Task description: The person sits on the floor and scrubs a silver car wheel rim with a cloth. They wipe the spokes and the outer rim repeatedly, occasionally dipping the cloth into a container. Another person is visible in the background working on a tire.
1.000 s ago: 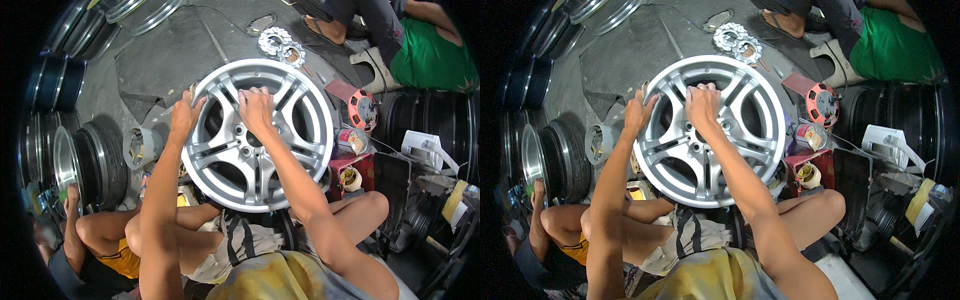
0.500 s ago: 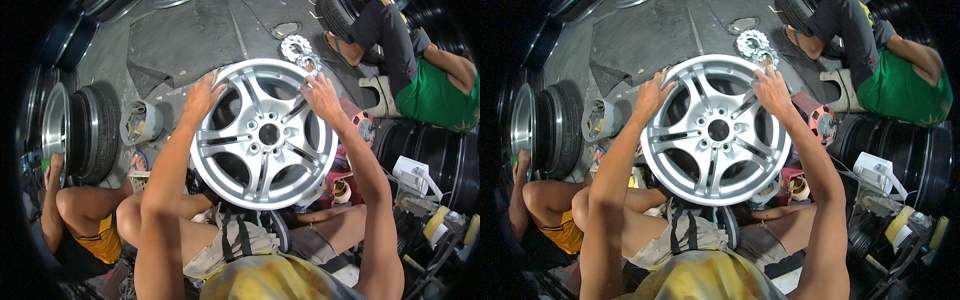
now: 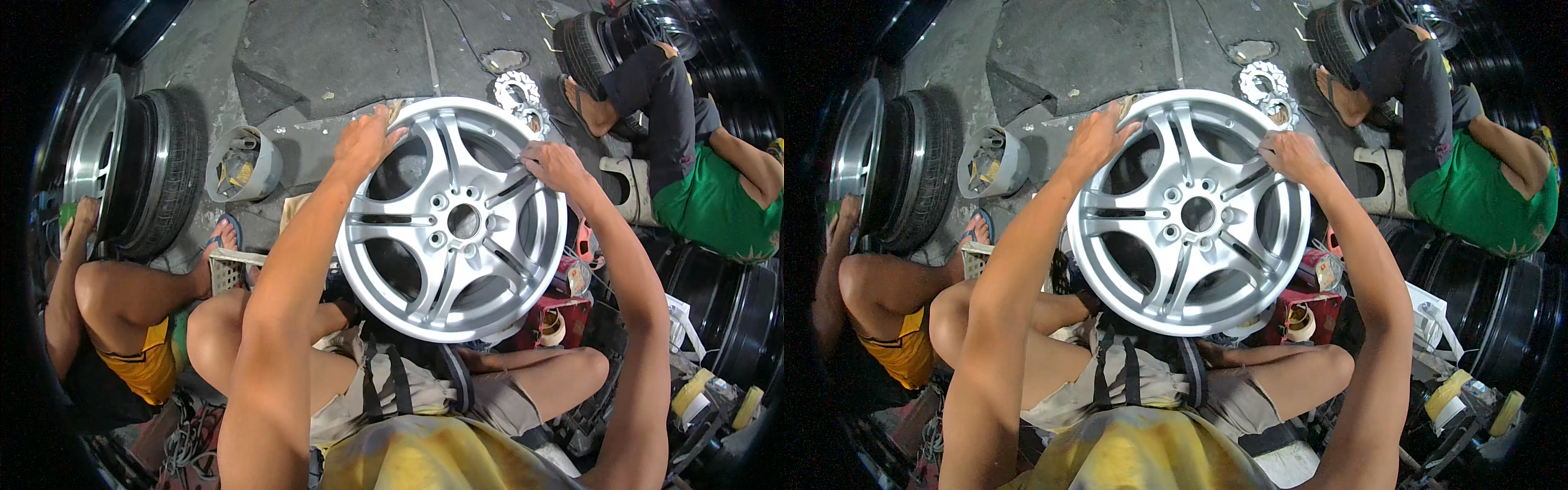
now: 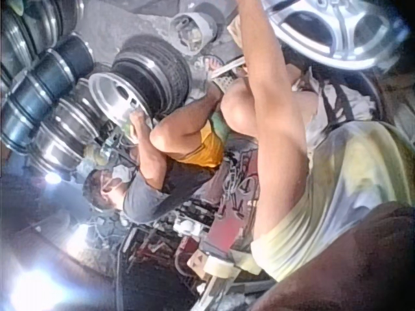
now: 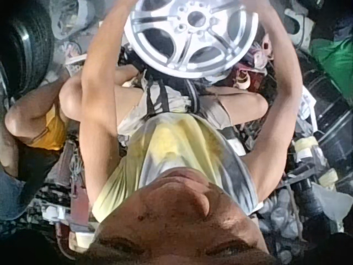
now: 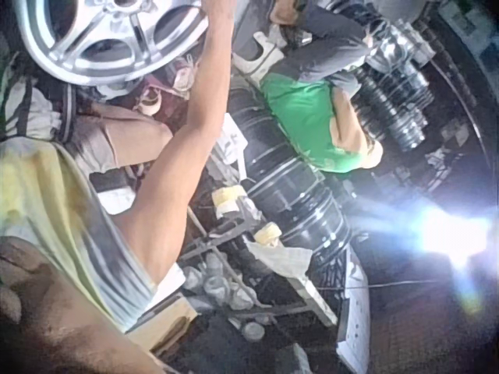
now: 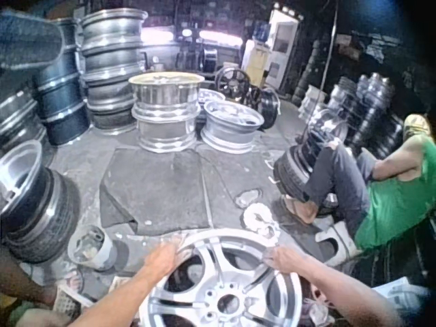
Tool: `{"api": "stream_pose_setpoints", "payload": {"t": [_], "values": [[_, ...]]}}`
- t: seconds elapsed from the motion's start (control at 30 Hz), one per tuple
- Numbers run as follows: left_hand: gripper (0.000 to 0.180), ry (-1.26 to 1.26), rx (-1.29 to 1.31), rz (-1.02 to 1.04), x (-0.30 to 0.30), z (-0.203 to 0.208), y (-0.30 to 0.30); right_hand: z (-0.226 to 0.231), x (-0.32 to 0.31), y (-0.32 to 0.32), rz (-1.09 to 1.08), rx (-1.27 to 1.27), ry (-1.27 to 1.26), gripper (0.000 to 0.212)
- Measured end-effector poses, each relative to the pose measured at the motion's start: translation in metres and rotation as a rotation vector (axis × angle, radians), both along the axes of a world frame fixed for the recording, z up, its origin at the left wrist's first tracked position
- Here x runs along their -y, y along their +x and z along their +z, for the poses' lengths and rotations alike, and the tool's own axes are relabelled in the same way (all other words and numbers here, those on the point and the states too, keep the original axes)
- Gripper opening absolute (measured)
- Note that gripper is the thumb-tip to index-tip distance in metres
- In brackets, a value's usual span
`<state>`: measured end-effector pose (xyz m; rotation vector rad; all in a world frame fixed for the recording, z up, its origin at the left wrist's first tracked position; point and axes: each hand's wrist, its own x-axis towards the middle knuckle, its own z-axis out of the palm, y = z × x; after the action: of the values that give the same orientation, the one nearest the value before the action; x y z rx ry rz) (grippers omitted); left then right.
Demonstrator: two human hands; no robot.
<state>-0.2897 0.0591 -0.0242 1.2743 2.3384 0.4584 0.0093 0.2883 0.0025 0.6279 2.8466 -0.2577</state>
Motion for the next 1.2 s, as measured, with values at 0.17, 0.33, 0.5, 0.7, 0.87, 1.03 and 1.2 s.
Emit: {"api": "stream_pose_setpoints", "payload": {"t": [0.17,0.33,0.5,0.7,0.87,1.03,1.2], "values": [[0.044,0.021,-0.025,-0.019,0.000,0.002,0.001,0.000,-0.010,-0.010,0.193,0.026,-0.238,0.028],[0.045,-0.009,0.017,0.016,-0.001,0.003,0.001,0.013,0.029,0.015,0.040,-0.092,-0.054,0.027],[0.045,-0.003,0.020,0.021,-0.001,0.003,0.002,-0.014,0.106,-0.017,-0.163,-0.334,-0.036,0.028],[0.055,0.034,-0.017,0.004,-0.002,0.000,0.001,-0.045,0.116,-0.092,-0.414,-0.686,-0.057,0.030],[0.050,0.070,-0.012,0.030,-0.005,-0.010,0.001,-0.024,0.145,-0.058,-0.366,-0.572,0.106,0.029],[0.031,0.142,-0.102,-0.025,-0.002,-0.014,-0.001,-0.044,0.123,-0.113,-0.378,-0.561,0.251,0.029],[0.045,0.499,-0.166,-0.128,-0.006,-0.013,0.011,-0.045,0.134,-0.048,-0.299,-0.568,0.240,0.027]]}}
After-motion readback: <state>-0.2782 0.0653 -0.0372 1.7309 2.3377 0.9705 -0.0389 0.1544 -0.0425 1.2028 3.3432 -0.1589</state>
